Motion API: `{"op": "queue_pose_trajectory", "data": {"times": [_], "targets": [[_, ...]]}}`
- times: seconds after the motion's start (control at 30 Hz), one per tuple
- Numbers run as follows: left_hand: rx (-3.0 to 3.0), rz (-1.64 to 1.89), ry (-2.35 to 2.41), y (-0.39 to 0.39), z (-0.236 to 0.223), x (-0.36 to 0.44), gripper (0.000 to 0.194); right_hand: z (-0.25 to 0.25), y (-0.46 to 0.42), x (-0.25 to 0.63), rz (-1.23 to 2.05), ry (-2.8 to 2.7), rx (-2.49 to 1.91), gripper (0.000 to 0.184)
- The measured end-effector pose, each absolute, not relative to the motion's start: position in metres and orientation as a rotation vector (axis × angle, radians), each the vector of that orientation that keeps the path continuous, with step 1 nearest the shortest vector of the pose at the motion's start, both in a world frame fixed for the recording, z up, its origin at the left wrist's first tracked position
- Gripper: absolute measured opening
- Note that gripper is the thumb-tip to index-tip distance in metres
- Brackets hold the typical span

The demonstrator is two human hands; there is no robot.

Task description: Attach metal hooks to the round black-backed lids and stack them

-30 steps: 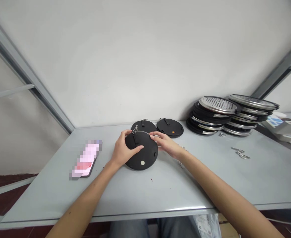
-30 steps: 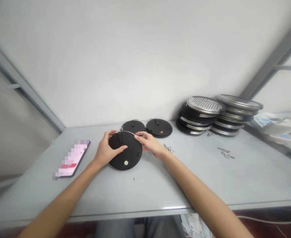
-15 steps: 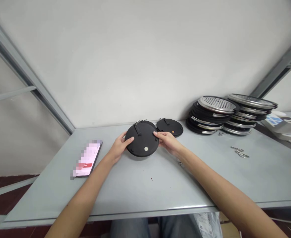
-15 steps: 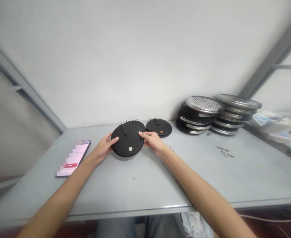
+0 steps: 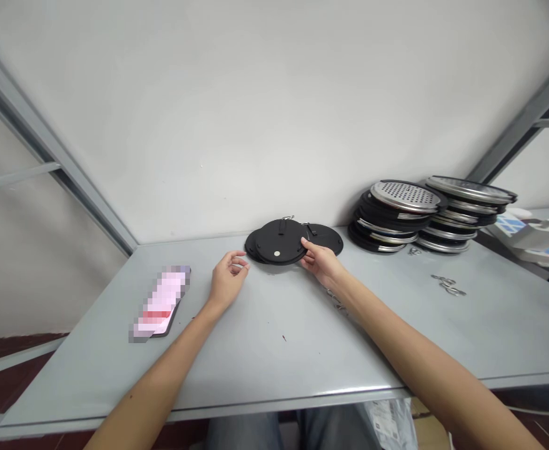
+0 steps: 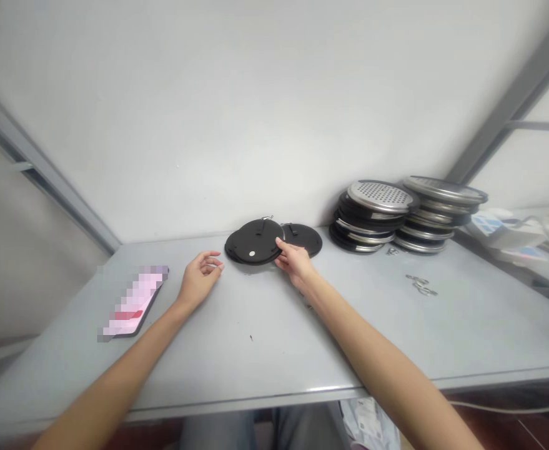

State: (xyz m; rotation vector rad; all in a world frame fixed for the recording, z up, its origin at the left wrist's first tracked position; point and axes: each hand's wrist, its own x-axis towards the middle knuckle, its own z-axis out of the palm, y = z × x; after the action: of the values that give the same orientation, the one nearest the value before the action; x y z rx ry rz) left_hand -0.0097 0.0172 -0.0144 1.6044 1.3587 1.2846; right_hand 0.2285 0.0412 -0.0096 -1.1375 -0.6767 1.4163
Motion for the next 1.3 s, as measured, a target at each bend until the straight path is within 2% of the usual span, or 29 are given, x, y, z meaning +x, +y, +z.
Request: {"op": "queue_pose_trajectory", "data": {"times": [0.27,0.43,0.5,0.57,0.7,0.8,0.87,0.97,1.03,1.3], "targets": [[1.685,1.204,1.342,0.014,-0.013,-0.004,0.030,-0.011,0.055,0.221,1.428,-0.881,-1.098,0.022],[1.828,1.191,1.387,0.012,-0.015,-0.003,0.025,-0.015,0.059,0.222,1.300,-1.039,-0.984,0.058],[1.920,1.197,1.422,0.012,-0.016,-0.004,0.025,-0.017,0.060,0.222,1.253,-1.088,-0.996,0.064],[2.055,1.187,1.431,0.011,-0.016,-0.005,0.031,-0.017,0.059,0.222,1.214,-1.125,-1.042,0.063],[2.274,1.007,1.398,0.007,-0.018,-0.008,0.057,-0.016,0.058,0.223,1.061,-1.214,-1.063,0.060],[2.300,0.887,1.390,0.005,-0.019,-0.009,0.068,-0.016,0.055,0.225,0.876,-1.368,-1.113,0.049],[2.304,0.853,1.372,0.005,-0.019,-0.010,0.071,-0.017,0.052,0.228,0.628,-1.555,-1.220,0.043],[2.319,0.822,1.330,0.006,-0.018,-0.013,0.072,-0.018,0.051,0.235,0.172,-1.796,-1.360,0.043],[2.327,0.800,1.307,0.007,-0.016,-0.016,0.072,-0.018,0.053,0.245,-0.018,-1.847,-1.451,0.044],[2.358,0.812,1.305,0.012,-0.016,-0.021,0.070,-0.022,0.064,0.298,-0.141,-1.790,-1.779,0.044]]}}
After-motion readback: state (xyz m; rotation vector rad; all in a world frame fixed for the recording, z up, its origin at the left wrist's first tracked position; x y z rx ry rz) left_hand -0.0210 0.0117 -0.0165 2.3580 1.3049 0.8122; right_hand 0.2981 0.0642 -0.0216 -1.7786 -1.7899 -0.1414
